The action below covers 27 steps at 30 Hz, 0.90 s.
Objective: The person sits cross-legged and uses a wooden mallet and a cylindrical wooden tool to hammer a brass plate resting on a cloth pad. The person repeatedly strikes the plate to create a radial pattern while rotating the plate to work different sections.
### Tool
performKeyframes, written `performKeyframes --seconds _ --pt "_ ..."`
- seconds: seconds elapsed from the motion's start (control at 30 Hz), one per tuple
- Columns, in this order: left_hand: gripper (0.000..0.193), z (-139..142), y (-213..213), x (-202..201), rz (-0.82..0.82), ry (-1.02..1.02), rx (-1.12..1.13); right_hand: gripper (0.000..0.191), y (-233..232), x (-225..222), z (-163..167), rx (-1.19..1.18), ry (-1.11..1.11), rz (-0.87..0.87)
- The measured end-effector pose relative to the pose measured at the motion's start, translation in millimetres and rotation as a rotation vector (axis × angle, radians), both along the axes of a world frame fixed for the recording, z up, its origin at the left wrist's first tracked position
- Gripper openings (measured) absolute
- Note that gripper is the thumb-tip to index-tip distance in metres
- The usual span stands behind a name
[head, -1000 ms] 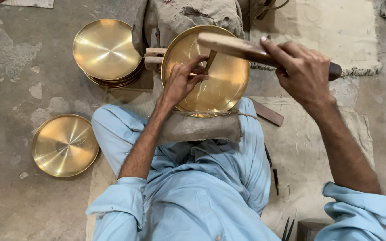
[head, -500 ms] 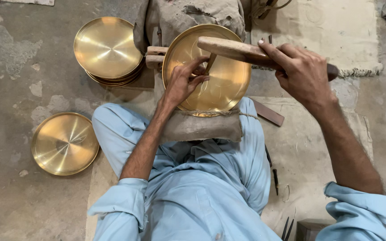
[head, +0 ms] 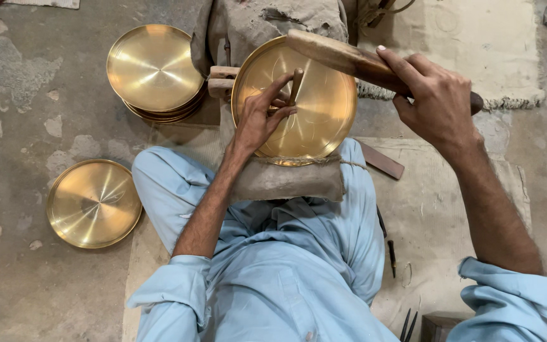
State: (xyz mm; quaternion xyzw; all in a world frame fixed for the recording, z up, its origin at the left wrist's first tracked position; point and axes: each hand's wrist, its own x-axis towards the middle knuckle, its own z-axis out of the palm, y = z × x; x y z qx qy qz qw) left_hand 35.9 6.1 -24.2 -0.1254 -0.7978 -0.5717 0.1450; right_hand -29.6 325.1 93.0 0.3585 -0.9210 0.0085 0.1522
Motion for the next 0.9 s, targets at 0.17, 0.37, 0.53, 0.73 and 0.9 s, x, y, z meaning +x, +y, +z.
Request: performKeyframes --seconds 0.17,0.37,0.53,0.73,0.9 --pt "0.056 1 -1 0 -0.035 0.023 -0.042 0.076 3 1 4 0.026 0.099 0.024" --pt "0.054 -2 -3 2 -0.039 0.032 -0.023 0.072 3 0 0 -0.193 -0.049 0.031" --pt "0.050 -4 -1 0 -0.043 0.003 -0.032 0.069 -1 -2 3 0.102 0.067 0.065" --pt "0.051 -3 0 3 -0.039 -0.030 0.003 0.074 -11 -3 1 -0.168 -0.141 0.051" --pt "0.052 -4 2 3 -0.019 -0.015 -0.015 0.074 -6 -7 -1 -0.129 -0.150 -0.079"
